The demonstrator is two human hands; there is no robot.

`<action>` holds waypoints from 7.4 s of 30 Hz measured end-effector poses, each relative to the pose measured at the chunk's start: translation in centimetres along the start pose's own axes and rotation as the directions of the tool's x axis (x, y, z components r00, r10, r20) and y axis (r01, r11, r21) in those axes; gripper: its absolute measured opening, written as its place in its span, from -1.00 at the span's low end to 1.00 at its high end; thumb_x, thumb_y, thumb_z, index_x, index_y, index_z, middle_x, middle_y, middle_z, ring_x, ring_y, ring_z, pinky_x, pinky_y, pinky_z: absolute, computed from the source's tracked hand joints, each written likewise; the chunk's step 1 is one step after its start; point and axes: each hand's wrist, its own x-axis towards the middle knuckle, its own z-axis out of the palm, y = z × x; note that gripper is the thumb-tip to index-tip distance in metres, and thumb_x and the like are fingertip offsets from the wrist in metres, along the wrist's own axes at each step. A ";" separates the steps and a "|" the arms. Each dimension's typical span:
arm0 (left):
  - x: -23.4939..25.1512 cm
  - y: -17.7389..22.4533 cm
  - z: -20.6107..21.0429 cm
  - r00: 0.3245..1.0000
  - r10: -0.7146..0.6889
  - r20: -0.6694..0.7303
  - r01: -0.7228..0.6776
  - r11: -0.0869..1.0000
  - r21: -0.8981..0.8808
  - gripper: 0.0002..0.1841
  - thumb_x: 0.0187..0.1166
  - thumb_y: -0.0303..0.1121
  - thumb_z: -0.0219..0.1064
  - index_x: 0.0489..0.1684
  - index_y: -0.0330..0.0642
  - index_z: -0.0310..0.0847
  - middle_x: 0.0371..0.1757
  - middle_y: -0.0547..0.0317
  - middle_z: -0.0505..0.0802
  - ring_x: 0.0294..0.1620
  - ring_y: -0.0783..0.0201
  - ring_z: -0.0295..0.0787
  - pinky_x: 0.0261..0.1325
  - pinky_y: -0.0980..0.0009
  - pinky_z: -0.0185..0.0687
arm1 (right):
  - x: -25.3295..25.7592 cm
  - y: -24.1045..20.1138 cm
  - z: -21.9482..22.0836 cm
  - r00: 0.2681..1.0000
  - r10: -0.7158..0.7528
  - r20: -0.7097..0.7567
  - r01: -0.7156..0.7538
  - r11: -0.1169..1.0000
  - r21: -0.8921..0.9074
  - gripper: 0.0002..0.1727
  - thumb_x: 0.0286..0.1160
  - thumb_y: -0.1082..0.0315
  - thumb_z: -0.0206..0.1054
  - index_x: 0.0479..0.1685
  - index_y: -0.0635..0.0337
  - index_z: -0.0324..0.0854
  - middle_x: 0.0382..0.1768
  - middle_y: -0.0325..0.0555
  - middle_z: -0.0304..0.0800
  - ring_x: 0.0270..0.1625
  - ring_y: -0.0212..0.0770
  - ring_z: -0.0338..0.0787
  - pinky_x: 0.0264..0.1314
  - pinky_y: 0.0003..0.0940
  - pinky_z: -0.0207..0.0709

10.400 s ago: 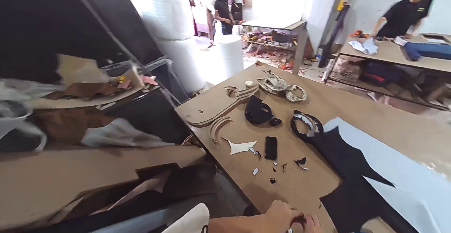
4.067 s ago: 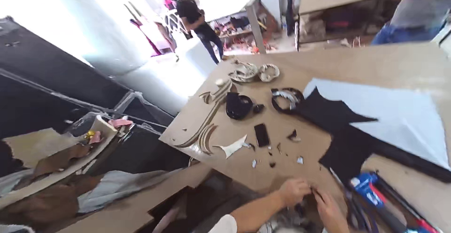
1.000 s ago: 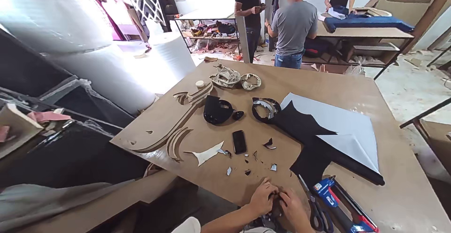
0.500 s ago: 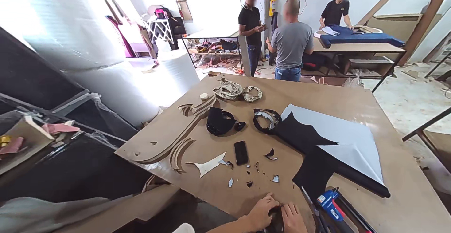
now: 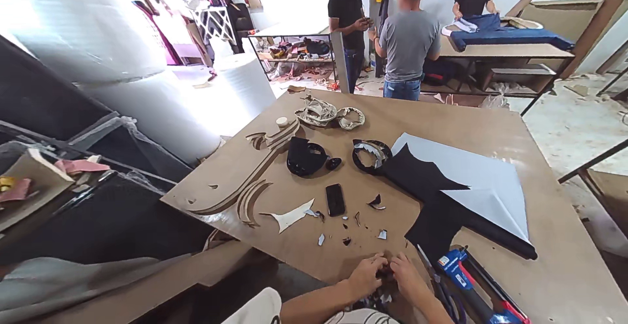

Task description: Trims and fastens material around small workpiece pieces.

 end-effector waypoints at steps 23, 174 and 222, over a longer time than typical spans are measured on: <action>-0.1 -0.2 0.6 0.964 -0.081 -0.253 0.131 0.973 0.190 -0.68 0.43 0.18 0.44 -0.12 0.27 0.92 0.17 0.09 0.86 0.57 -0.12 0.51 0.87 -0.25 -0.17 | -10.2 -2.5 -3.9 0.512 0.705 -0.491 -0.743 0.650 0.157 -0.35 0.61 -0.11 0.30 0.38 0.31 0.63 0.37 0.47 0.62 0.49 0.46 0.57 0.53 0.29 0.47; -8.6 11.6 -15.6 0.941 -0.260 -0.217 0.056 0.752 -0.657 -0.67 0.81 -0.28 0.21 0.35 -0.26 0.65 0.06 0.12 0.90 0.01 0.30 0.90 0.11 0.27 0.89 | -6.8 -17.0 -15.0 0.785 0.236 -0.573 -0.110 0.963 0.246 -0.45 0.46 0.10 0.58 0.38 0.17 0.69 0.37 0.01 0.75 0.40 -0.05 0.75 0.38 -0.02 0.71; -6.4 14.2 -13.0 0.928 -0.111 -0.355 0.008 0.960 -0.280 -0.74 0.64 -0.19 0.43 -0.01 -0.23 0.74 -0.22 0.25 0.89 -0.26 0.52 0.83 -0.19 0.54 0.81 | -11.6 -4.3 -0.4 0.352 0.890 -0.289 -0.868 0.426 0.256 -0.29 0.41 -0.19 0.44 0.22 0.31 0.59 0.19 0.32 0.63 0.20 0.28 0.70 0.18 0.26 0.60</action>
